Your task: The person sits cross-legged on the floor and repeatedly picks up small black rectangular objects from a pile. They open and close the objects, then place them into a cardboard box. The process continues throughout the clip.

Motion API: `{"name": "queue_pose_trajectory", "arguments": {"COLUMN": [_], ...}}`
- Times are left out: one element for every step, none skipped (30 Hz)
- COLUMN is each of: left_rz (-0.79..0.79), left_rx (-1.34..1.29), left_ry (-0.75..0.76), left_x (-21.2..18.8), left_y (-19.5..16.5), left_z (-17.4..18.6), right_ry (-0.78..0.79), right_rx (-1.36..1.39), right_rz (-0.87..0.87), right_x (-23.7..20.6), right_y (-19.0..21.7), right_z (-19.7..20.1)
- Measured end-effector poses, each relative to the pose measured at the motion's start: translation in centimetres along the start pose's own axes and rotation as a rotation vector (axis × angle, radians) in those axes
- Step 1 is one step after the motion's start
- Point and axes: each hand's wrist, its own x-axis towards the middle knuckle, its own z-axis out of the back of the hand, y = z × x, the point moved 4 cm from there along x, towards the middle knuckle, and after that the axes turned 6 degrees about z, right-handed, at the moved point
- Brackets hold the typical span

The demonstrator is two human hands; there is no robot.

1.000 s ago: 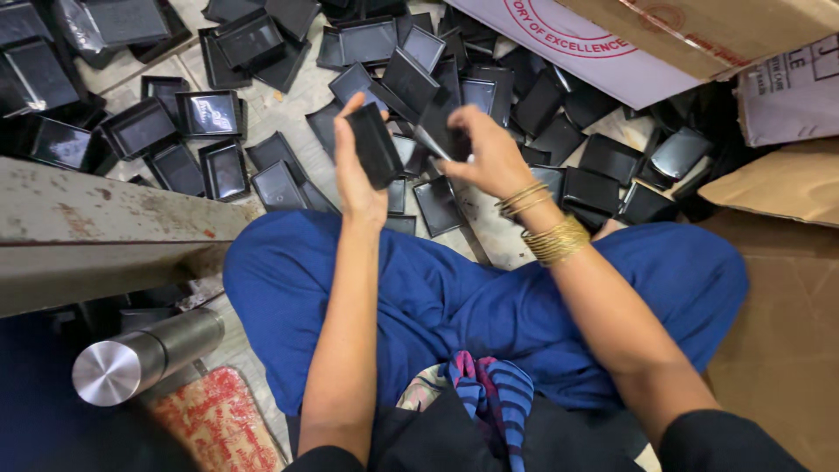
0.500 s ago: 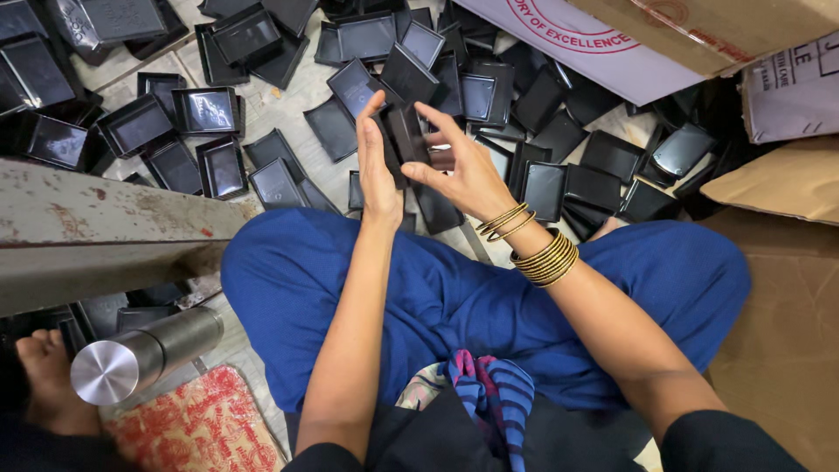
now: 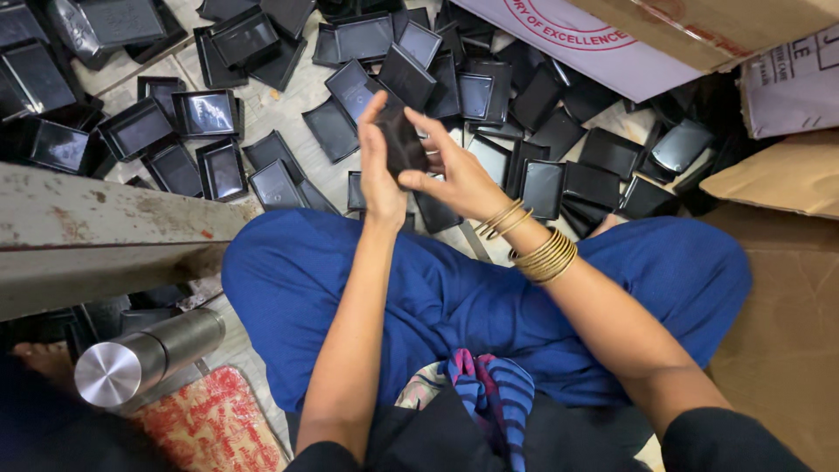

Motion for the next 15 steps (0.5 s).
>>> {"name": "queue_pose_trajectory", "arguments": {"left_rz": [0.003,-0.026,-0.057,-0.089,-0.161,-0.232,-0.302,-0.334,-0.365,-0.396,-0.385,-0.372,-0.36,-0.35,-0.341], "left_rx": [-0.095,-0.074,-0.055,-0.035,0.122,0.279,0.438,0.594,0.752,0.908,0.855,0.801,0.747,0.697,0.643], "left_ry": [0.016,0.005,-0.008,-0.022,-0.077,-0.133,-0.192,-0.258,-0.325,-0.394,-0.443,-0.491,-0.54,-0.537,-0.528], "left_x": [0.1,0.2,0.4,0.5,0.6,0.6,0.5,0.2,-0.1,-0.4,-0.6,-0.8,-0.9,-0.9,-0.7], "left_y": [-0.1,-0.5,-1.0,-1.6,-2.5,-3.5,-4.3,-4.6,-5.0,-5.3,-5.3,-5.3,-5.1,-5.0,-4.9], "left_z": [0.0,0.0,0.1,0.3,0.6,1.0,1.2,1.3,1.3,1.3,1.7,2.1,2.6,3.1,3.7], "right_ry": [-0.004,-0.006,-0.053,-0.095,-0.137,-0.121,-0.103,-0.081,-0.046,-0.01,0.027,0.025,0.022,0.018,0.008], "right_rx": [0.123,0.245,0.119,-0.005,-0.128,-0.255,-0.38,-0.502,-0.478,-0.455,-0.432,-0.397,-0.362,-0.329,-0.355], "right_rz": [0.062,0.126,0.026,-0.075,-0.177,-0.045,0.085,0.215,0.222,0.229,0.235,0.227,0.219,0.211,0.2], "right_x": [0.2,0.2,0.2,0.1,-0.1,-0.1,-0.3,-0.5,-0.7,-0.9,-1.2,-1.6,-2.0,-2.3,-2.6], "right_y": [0.2,0.5,0.2,0.1,0.0,1.0,1.9,2.9,3.3,3.6,3.8,4.0,4.0,3.9,3.7], "right_z": [0.2,0.4,0.9,1.3,1.6,1.6,1.4,1.0,0.5,-0.2,-0.9,-1.5,-2.1,-2.6,-3.0]}}
